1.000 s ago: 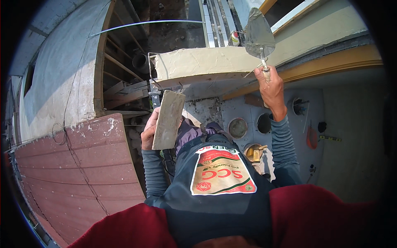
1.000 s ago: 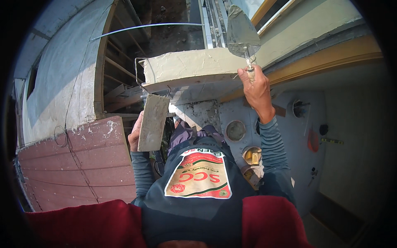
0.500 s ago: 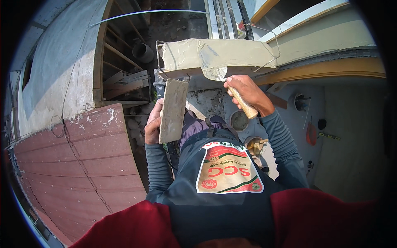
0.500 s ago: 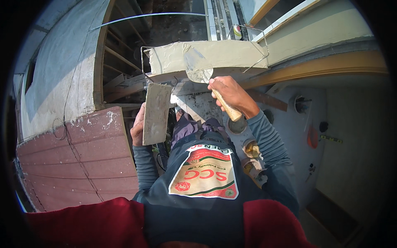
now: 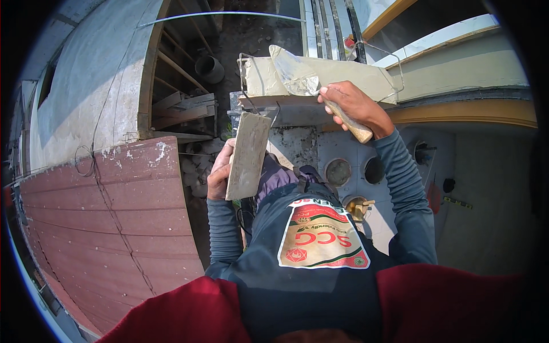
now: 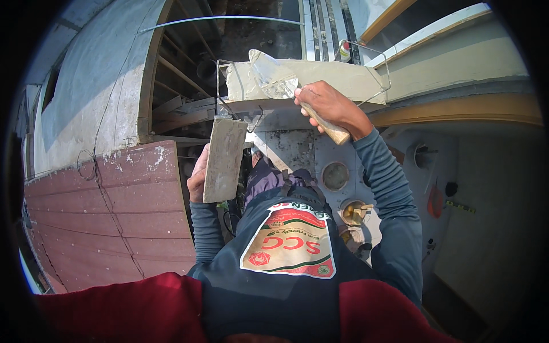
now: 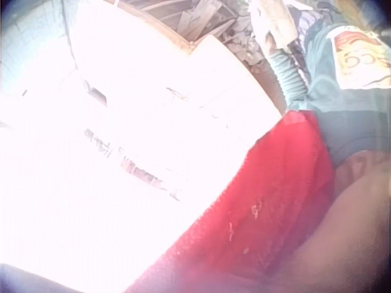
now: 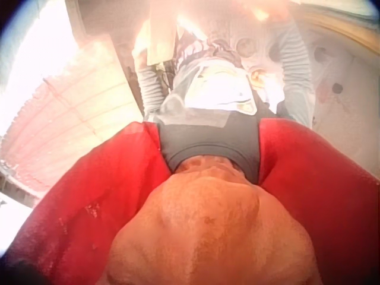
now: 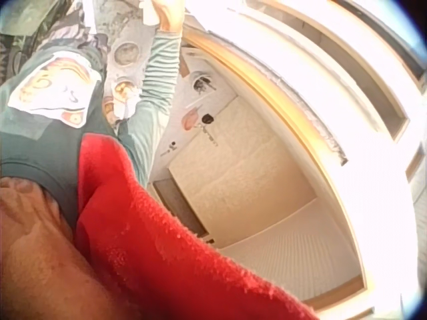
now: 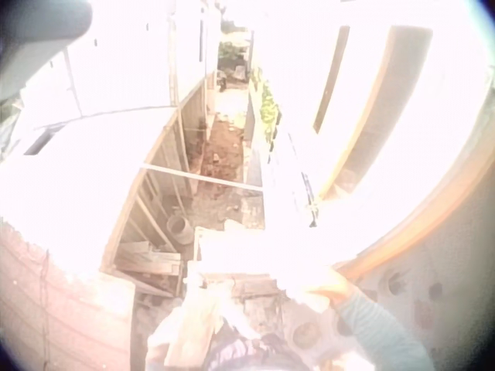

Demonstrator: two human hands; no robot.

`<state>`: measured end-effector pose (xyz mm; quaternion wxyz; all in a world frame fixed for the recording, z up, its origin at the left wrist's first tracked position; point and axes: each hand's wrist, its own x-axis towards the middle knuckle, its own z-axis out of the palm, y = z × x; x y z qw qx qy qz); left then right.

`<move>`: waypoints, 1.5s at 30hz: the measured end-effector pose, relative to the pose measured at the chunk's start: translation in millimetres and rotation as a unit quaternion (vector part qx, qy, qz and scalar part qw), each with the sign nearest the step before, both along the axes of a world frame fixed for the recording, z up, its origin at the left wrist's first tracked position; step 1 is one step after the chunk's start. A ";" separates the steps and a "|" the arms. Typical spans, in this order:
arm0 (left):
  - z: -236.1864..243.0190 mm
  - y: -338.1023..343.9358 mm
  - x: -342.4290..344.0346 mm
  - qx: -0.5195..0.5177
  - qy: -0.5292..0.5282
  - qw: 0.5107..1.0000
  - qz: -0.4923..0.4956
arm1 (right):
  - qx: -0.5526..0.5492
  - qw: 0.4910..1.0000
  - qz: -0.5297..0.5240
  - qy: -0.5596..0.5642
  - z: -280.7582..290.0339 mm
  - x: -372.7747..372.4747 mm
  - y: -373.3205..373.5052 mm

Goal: The person applies plaster to the corner of a wall using a trowel while holding a board underneath to catch excess material and shape the edge.

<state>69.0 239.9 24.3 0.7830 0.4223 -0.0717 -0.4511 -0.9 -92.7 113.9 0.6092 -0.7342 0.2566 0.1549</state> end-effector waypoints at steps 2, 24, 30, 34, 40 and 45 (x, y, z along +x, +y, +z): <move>-2.5 -0.9 -3.5 -0.032 0.007 0.999 0.004 | 0.023 0.998 0.044 0.046 -5.5 11.4 -6.1; 56.5 -68.8 18.5 0.073 -0.240 0.966 0.070 | -0.059 0.996 0.064 -0.021 -16.9 8.5 40.0; 53.2 -114.3 34.7 0.249 -0.466 0.846 0.076 | -0.049 0.994 -0.098 0.003 -24.9 -41.4 -7.1; 49.4 -145.6 33.0 0.365 -0.612 0.698 0.069 | -0.046 0.983 -0.175 -0.025 -11.5 -93.1 -22.0; 36.7 -177.6 45.8 0.517 -0.626 0.583 0.036 | 0.031 0.961 -0.264 -0.077 8.9 -142.6 -14.7; 21.3 -176.7 60.6 0.540 -0.625 0.563 0.033 | 0.070 0.945 -0.305 -0.096 8.9 -168.7 -11.8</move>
